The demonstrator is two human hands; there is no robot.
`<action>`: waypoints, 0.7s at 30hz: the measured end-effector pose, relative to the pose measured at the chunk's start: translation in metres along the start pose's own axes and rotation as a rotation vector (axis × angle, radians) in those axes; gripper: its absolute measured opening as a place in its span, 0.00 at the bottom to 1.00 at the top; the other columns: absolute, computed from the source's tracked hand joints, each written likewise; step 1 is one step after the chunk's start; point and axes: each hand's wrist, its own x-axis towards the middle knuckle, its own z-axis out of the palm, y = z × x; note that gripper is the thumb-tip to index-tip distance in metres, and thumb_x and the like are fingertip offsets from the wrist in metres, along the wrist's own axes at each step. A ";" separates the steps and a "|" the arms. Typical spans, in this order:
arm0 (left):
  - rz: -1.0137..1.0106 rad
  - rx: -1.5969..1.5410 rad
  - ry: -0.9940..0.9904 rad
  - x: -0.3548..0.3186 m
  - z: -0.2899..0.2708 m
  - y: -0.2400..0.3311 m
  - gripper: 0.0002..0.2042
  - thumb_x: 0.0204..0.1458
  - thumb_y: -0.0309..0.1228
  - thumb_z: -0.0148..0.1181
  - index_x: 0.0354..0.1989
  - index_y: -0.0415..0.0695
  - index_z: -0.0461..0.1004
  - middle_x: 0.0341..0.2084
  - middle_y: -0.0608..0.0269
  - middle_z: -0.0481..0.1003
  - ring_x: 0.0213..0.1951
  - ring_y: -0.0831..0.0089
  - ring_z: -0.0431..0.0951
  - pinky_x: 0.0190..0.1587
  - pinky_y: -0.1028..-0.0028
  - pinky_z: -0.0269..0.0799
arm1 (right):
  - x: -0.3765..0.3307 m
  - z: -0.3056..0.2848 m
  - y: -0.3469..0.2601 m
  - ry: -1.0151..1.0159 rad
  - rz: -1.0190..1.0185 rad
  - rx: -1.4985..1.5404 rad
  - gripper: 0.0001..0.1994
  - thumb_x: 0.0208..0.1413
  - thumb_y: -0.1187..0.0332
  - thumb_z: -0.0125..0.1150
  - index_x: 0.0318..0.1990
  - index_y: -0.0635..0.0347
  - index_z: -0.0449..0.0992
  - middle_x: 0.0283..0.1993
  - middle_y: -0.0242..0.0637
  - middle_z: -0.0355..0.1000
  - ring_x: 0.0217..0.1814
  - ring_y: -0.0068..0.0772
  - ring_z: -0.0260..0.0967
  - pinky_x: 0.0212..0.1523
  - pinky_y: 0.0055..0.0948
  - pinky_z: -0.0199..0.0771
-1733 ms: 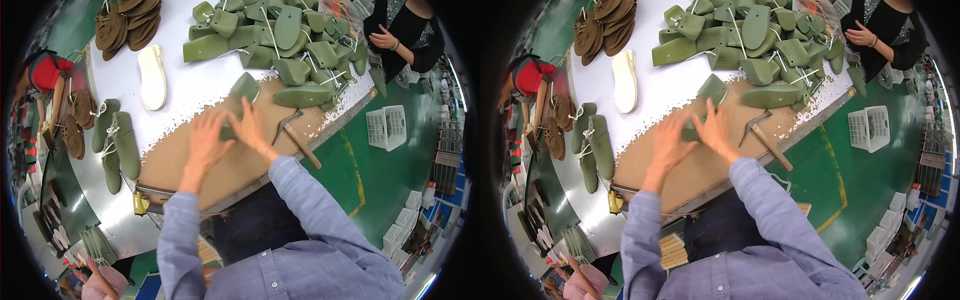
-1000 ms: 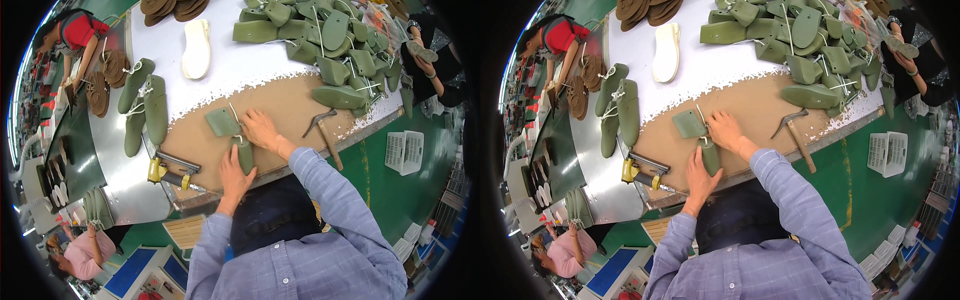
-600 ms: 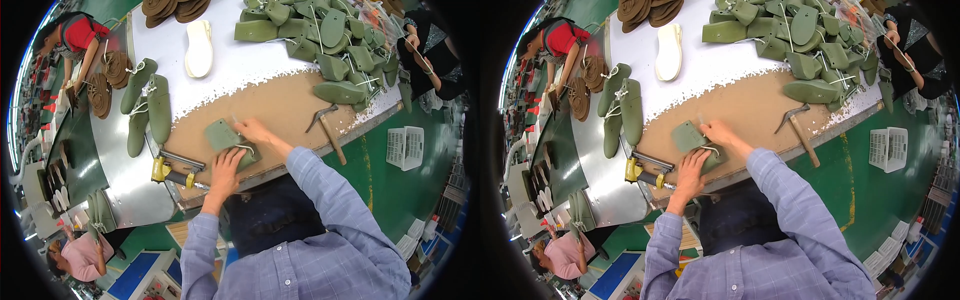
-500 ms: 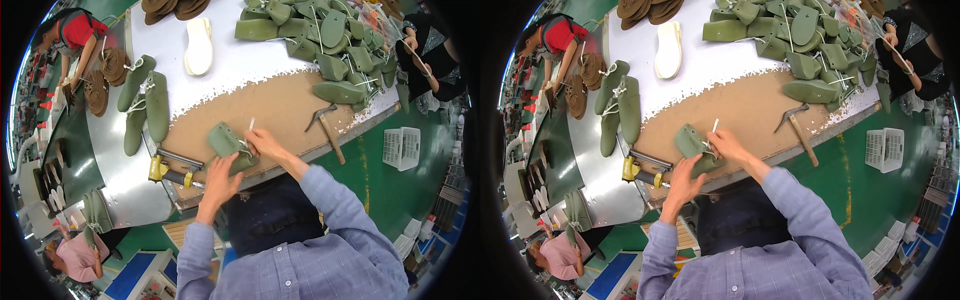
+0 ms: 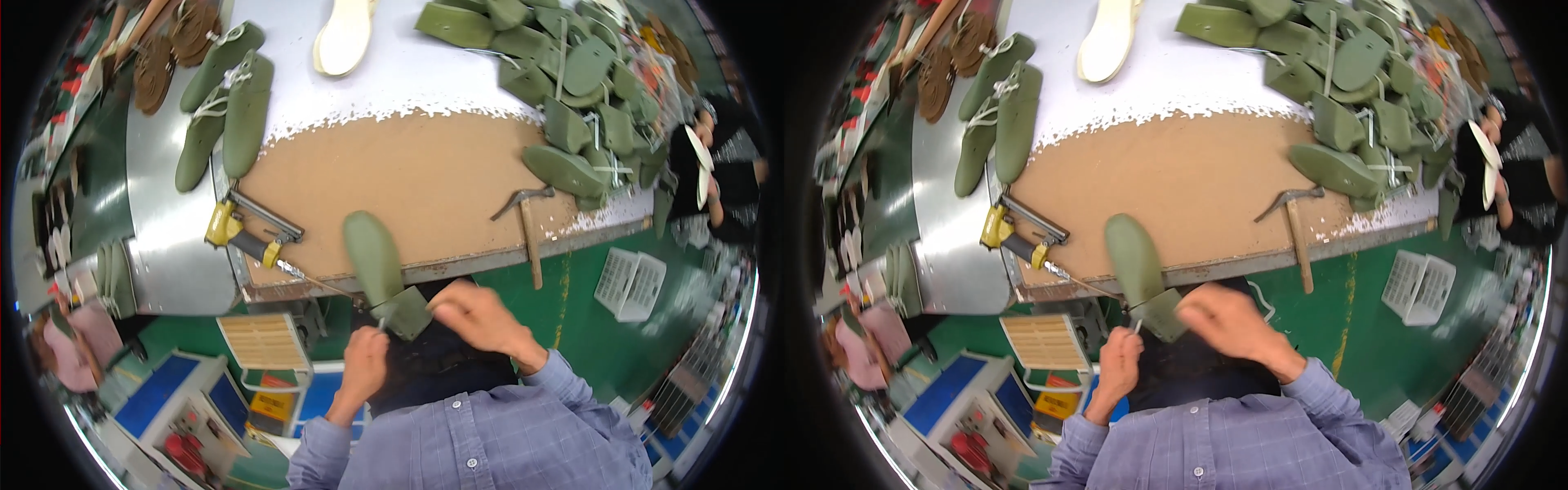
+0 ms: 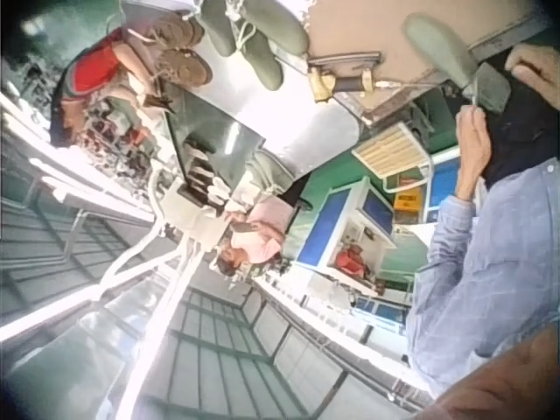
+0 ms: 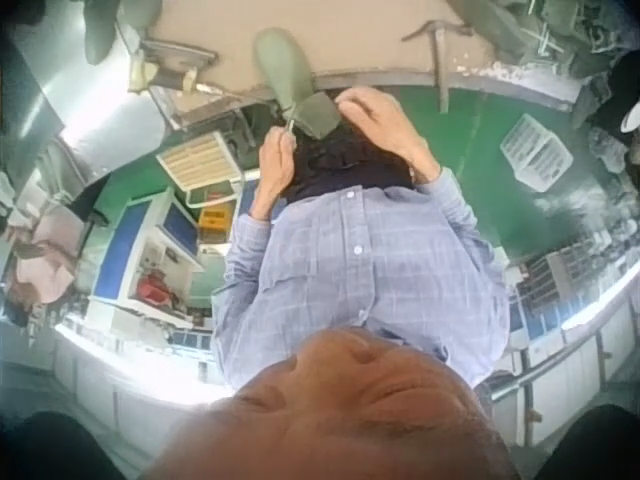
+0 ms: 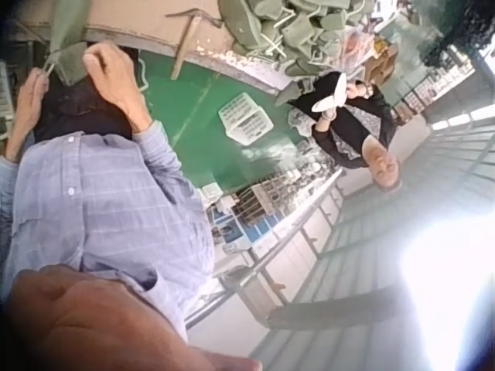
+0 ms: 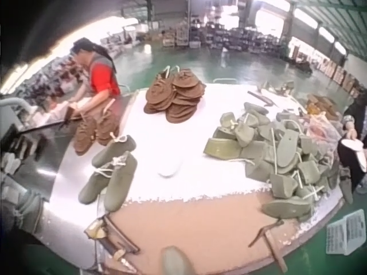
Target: The person is assembling shoes by attaching soles to shoe lasts and securing them with tools.
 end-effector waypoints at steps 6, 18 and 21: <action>-0.181 0.036 0.287 -0.002 0.082 0.038 0.11 0.62 0.28 0.41 0.35 0.40 0.72 0.32 0.50 0.73 0.35 0.48 0.76 0.37 0.60 0.70 | -0.051 -0.119 0.152 0.509 0.278 -0.905 0.33 0.47 0.68 0.69 0.60 0.62 0.62 0.50 0.52 0.66 0.47 0.54 0.67 0.47 0.44 0.69; -0.396 -0.100 0.715 0.058 0.186 -0.004 0.13 0.63 0.33 0.44 0.36 0.37 0.71 0.27 0.45 0.76 0.31 0.46 0.77 0.34 0.58 0.69 | -0.026 -0.117 0.069 -0.087 0.015 -0.371 0.20 0.58 0.77 0.53 0.59 0.63 0.65 0.40 0.53 0.72 0.37 0.45 0.73 0.39 0.36 0.72; -0.420 -0.175 0.781 0.061 0.191 -0.005 0.13 0.63 0.33 0.44 0.35 0.37 0.72 0.25 0.45 0.74 0.30 0.47 0.76 0.33 0.59 0.69 | 0.002 -0.093 0.076 -0.310 -0.286 -0.486 0.17 0.58 0.76 0.54 0.56 0.61 0.69 0.36 0.52 0.72 0.35 0.53 0.72 0.36 0.39 0.72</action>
